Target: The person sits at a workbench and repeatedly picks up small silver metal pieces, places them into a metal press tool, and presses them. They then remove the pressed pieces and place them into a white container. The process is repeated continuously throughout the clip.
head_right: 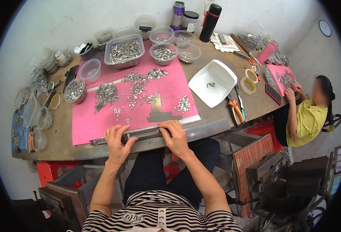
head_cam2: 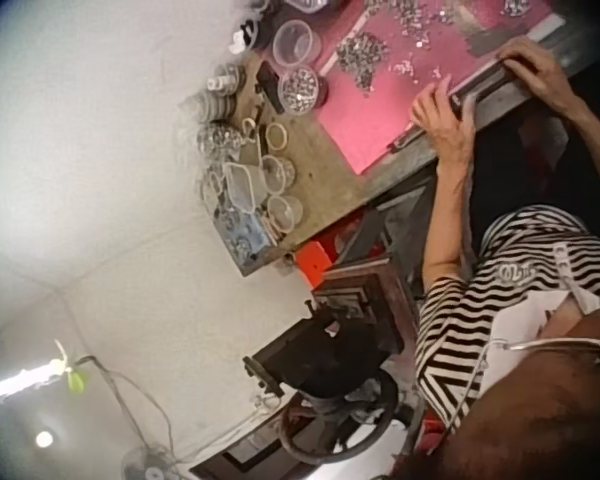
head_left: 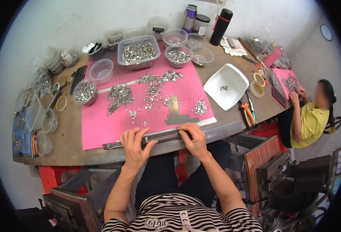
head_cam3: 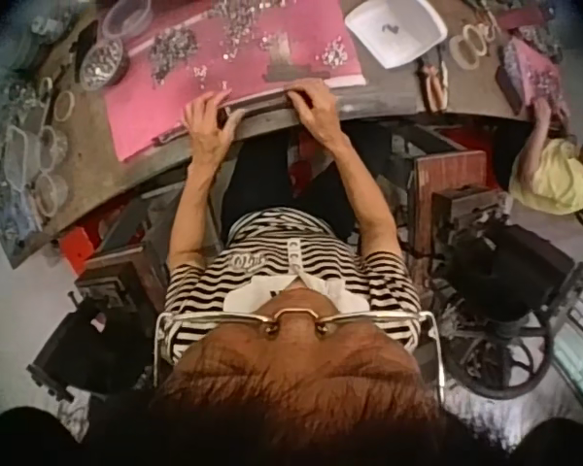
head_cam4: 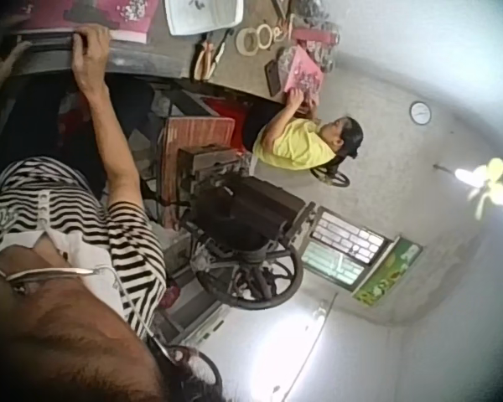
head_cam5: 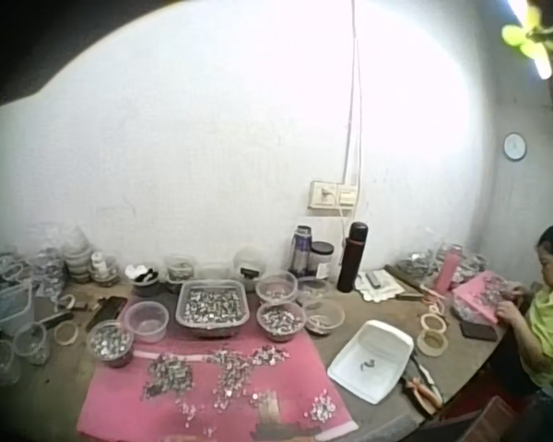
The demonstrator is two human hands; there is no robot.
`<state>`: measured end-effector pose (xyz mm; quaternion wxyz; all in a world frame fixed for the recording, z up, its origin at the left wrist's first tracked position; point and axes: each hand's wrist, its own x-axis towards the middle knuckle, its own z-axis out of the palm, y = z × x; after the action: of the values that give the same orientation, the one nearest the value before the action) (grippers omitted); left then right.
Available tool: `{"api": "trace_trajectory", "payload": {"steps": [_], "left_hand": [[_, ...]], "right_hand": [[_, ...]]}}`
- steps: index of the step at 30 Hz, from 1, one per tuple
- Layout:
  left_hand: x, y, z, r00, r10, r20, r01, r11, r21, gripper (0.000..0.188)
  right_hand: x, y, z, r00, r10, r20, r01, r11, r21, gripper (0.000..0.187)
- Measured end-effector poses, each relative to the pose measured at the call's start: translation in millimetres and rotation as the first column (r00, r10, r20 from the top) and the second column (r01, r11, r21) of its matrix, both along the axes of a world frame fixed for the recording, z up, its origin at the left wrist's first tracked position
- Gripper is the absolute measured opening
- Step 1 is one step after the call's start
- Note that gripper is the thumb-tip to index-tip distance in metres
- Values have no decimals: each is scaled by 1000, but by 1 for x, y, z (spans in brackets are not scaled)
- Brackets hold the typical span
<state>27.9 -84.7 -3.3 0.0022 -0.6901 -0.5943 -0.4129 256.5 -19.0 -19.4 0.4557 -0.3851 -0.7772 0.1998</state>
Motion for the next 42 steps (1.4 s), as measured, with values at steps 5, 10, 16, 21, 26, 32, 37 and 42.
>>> {"api": "trace_trajectory", "payload": {"steps": [5,10,16,21,26,32,37,42], "left_hand": [[43,74,16,971,-237,-13,238,969,66,15],[75,138,1,908,-401,-122,397,916,-62,10],[97,157,-3,885,-395,-245,366,917,-156,13],[84,157,-12,894,-358,-271,341,934,-107,11],[39,112,9,937,-318,-143,296,943,-155,8],[-2,76,8,949,-293,-114,248,920,-305,4],[-8,71,6,928,-325,-181,290,937,-192,4],[-9,70,6,918,-319,-235,285,944,-169,7]], "right_hand": [[-1,-1,3,1000,-13,-23,13,1000,-2,17],[34,13,10,966,-259,15,258,965,52,12],[50,55,10,941,-278,196,265,960,88,11],[34,73,2,895,-303,327,263,951,160,10],[34,82,6,802,-358,478,301,934,194,13],[32,78,13,845,-300,443,215,949,233,7],[5,21,28,975,141,173,-142,990,-5,9],[-8,4,15,977,111,182,-121,992,46,13]]}}
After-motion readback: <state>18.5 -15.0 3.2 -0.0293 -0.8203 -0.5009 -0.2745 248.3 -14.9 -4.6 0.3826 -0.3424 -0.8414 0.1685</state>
